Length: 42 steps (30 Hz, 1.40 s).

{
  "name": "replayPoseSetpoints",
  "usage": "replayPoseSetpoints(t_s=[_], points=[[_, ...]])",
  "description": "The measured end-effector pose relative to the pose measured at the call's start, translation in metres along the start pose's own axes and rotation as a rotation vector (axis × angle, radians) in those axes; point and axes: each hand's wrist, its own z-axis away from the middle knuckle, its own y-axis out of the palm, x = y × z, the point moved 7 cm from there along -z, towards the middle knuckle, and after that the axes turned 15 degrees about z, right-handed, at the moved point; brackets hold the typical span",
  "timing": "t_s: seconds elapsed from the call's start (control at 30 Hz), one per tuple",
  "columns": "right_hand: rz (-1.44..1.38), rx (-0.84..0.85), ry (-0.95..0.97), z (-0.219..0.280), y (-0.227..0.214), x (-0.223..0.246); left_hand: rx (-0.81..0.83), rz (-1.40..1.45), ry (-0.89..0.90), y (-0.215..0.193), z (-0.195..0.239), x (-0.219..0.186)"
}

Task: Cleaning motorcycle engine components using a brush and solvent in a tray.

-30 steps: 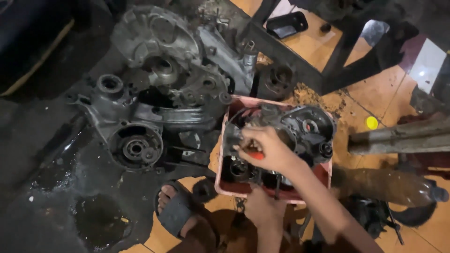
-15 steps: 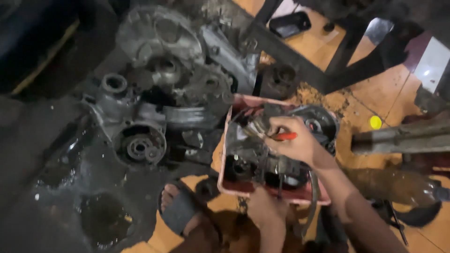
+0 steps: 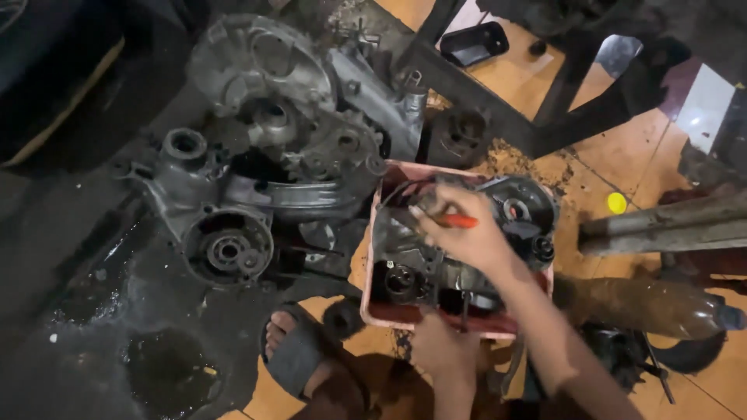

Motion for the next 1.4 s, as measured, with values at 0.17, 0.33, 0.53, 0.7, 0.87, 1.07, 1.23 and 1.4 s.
replayPoseSetpoints(t_s=[0.17,0.33,0.53,0.7,0.87,1.07,1.23,1.4], points=[[0.202,0.038,-0.052,0.003,0.028,0.015,0.003,0.051,0.056,0.003,0.007,0.005],[-0.001,0.047,0.035,-0.005,0.010,0.000,-0.006,-0.033,0.067,0.018,-0.010,0.014],[-0.052,0.051,-0.208,0.006,0.010,0.026,0.017,0.036,0.067,0.004,0.000,0.006],[0.052,-0.120,-0.216,0.013,0.018,0.009,0.028,-0.015,0.047,0.007,-0.002,0.010],[-0.075,-0.075,-0.260,0.007,0.008,0.026,0.032,0.014,0.032,0.002,0.001,0.006],[0.088,0.032,0.099,0.007,0.001,-0.018,0.013,-0.009,0.053,0.005,-0.001,0.010],[-0.060,-0.103,0.006,0.013,-0.015,-0.026,-0.060,-0.025,0.079,0.016,-0.011,0.021],[0.030,0.106,0.024,0.013,-0.020,-0.034,-0.069,-0.068,0.052,0.007,-0.008,0.013]])
